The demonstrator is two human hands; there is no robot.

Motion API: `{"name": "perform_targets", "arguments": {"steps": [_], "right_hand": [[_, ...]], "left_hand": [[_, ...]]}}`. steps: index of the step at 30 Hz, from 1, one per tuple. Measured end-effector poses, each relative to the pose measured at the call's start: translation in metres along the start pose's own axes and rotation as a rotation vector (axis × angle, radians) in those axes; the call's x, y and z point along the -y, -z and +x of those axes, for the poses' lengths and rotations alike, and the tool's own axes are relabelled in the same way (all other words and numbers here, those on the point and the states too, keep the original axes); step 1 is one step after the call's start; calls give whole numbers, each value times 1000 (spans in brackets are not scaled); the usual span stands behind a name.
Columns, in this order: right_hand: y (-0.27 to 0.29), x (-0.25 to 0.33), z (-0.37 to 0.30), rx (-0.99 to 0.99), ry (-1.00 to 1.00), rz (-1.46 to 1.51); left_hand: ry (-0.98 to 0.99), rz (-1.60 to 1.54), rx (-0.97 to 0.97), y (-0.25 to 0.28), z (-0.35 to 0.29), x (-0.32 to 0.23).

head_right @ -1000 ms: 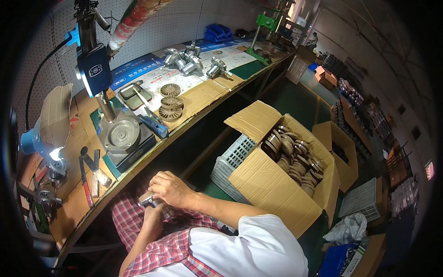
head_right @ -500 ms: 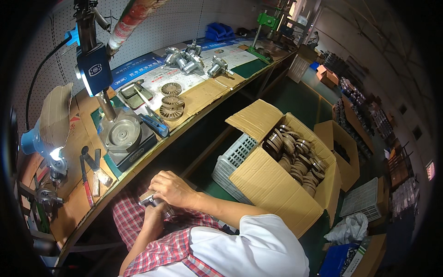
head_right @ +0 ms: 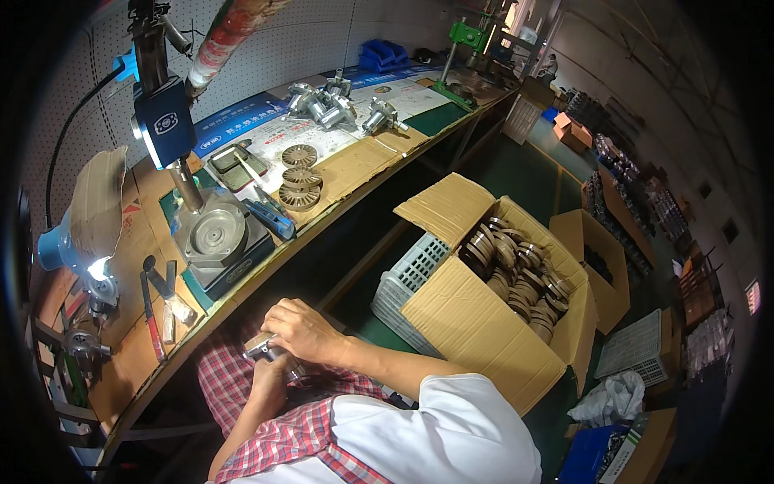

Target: The person assembles small metal parts at a workbench. They repeatedly pick up a metal housing, place a circular disc into it, and use a hammer to tap the disc into place. The person then wipes the assembled unit with a cloth and places it into a blue bin before repeating the process with another unit.

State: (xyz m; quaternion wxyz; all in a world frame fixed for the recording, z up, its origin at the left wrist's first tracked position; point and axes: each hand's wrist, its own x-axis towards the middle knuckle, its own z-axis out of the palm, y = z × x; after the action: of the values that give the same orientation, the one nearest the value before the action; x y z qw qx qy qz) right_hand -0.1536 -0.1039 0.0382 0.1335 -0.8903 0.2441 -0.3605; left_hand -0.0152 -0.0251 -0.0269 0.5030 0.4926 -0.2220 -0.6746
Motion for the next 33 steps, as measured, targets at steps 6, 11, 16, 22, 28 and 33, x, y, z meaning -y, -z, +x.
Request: {"name": "perform_targets", "arguments": {"steps": [6,11,16,22,28,33], "right_hand": [[-2,-1,-2,3,-3,4],[-1,0,-2,0,0,-2],[1,1,0,7,1,-3],[9,1,6,14,-20,9],[22,2,11,-24,-83,30],[21,3,10,-37,-57,39]], "left_hand": [[-5,0,-11,-2,-3,-2],[21,4,-28,0,-1,0],[22,8,-23,2,2,2],[-21,8,-15,4,6,-5],[-32,89,4,6,0,-34],[-123,52,-12,4,-8,-42]]}}
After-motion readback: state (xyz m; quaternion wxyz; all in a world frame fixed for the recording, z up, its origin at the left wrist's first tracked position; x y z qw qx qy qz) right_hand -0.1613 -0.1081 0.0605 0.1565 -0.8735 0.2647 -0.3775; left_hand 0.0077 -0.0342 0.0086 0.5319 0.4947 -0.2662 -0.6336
